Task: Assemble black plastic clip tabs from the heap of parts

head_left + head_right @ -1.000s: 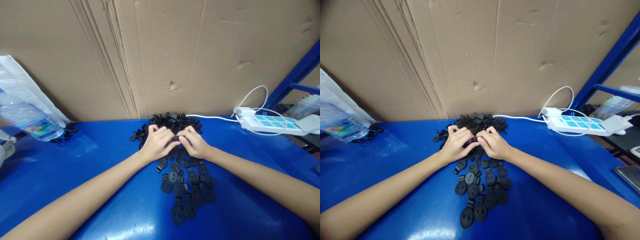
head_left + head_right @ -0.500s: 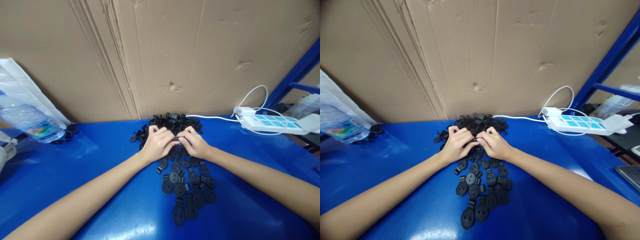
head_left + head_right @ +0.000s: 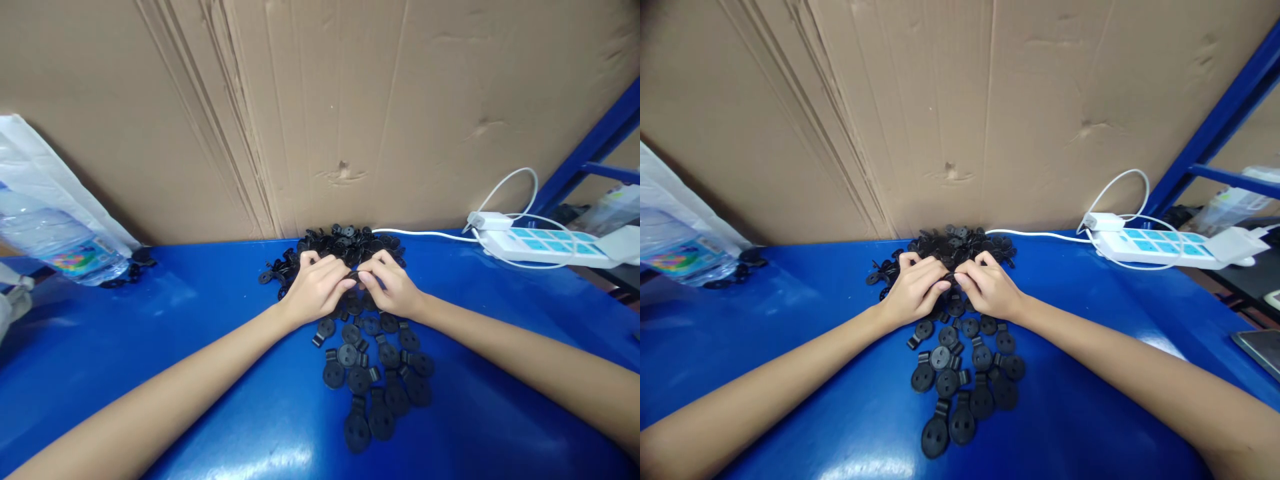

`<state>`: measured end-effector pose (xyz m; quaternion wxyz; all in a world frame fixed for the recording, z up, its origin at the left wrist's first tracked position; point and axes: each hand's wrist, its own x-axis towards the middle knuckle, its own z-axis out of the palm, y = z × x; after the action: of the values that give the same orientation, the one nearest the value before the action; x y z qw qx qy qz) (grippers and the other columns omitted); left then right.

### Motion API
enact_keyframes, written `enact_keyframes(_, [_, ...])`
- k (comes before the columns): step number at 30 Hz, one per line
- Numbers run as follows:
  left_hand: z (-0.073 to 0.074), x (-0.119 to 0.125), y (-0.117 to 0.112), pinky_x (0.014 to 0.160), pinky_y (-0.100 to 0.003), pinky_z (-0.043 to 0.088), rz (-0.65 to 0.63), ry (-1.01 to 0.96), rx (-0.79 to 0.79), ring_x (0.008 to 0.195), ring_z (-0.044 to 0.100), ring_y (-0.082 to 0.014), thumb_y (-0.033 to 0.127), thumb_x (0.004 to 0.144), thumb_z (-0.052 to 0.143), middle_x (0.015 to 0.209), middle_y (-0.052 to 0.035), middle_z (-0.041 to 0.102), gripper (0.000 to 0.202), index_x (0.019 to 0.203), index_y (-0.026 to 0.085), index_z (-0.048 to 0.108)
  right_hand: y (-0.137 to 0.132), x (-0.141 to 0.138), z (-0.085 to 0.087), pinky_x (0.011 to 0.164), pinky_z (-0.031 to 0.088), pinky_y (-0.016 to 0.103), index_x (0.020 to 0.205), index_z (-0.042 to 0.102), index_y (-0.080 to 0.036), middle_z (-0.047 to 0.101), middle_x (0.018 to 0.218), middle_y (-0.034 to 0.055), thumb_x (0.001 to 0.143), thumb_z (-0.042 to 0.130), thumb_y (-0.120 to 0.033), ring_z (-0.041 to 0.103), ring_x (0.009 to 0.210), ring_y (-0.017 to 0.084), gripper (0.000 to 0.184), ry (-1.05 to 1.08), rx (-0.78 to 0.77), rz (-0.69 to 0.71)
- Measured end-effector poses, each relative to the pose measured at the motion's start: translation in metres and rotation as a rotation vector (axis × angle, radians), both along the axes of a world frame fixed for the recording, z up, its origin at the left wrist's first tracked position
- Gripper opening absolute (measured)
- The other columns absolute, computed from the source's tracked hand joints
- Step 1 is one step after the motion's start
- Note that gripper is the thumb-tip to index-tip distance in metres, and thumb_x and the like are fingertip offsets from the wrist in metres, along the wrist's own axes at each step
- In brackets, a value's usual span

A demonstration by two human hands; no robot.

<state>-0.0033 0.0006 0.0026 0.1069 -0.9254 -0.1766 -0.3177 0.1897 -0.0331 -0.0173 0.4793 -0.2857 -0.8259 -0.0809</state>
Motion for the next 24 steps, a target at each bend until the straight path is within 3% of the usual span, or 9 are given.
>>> enact_keyframes(7, [-0.0013,-0.001,0.0016,0.075,-0.035,0.027,-0.009,-0.037,0.031,0.067,0.049,-0.013,0.025,0.1,0.037,0.067,0.0002,0.058,0.03,0.077,0.015,0.053,0.0002,0.001,0.0002,0.069,0.044,0.034,0.093,0.054,-0.019,0.066,0.074,0.0024,0.098,0.04,-0.018,0.049,0.061,0.015,0.014,-0.05,0.04,0.018])
enact_keyframes(14, [-0.0026,-0.0018,0.0025,0.074,-0.035,0.026,-0.02,-0.036,0.011,0.066,0.048,-0.013,0.026,0.098,0.041,0.064,0.001,0.056,0.031,0.072,0.015,0.053,0.0002,0.0011,-0.0008,0.071,0.043,0.034,0.091,0.053,-0.019,0.063,0.069,0.0006,0.096,0.04,-0.014,0.047,0.058,0.014,0.015,-0.062,0.043,0.033])
enact_keyframes(20, [0.0006,-0.001,-0.0017,0.075,-0.035,0.027,0.005,-0.072,-0.045,0.065,0.05,-0.0136,0.024,0.1,0.032,0.07,-0.0018,0.06,0.031,0.08,0.015,0.055,-0.0022,0.0013,0.0001,0.073,0.046,0.036,0.104,0.05,-0.019,0.065,0.081,0.0056,0.095,0.044,-0.023,0.054,0.07,0.019,0.012,-0.073,-0.107,-0.001])
enact_keyframes(24, [0.0016,-0.0014,-0.0029,0.076,-0.036,0.027,-0.002,-0.077,-0.082,0.069,0.053,-0.015,0.03,0.101,0.028,0.075,-0.0033,0.062,0.034,0.087,0.015,0.056,-0.0016,0.0032,-0.0019,0.073,0.047,0.037,0.099,0.051,-0.02,0.064,0.079,0.0059,0.096,0.045,-0.031,0.053,0.072,0.02,0.013,-0.08,-0.163,-0.015])
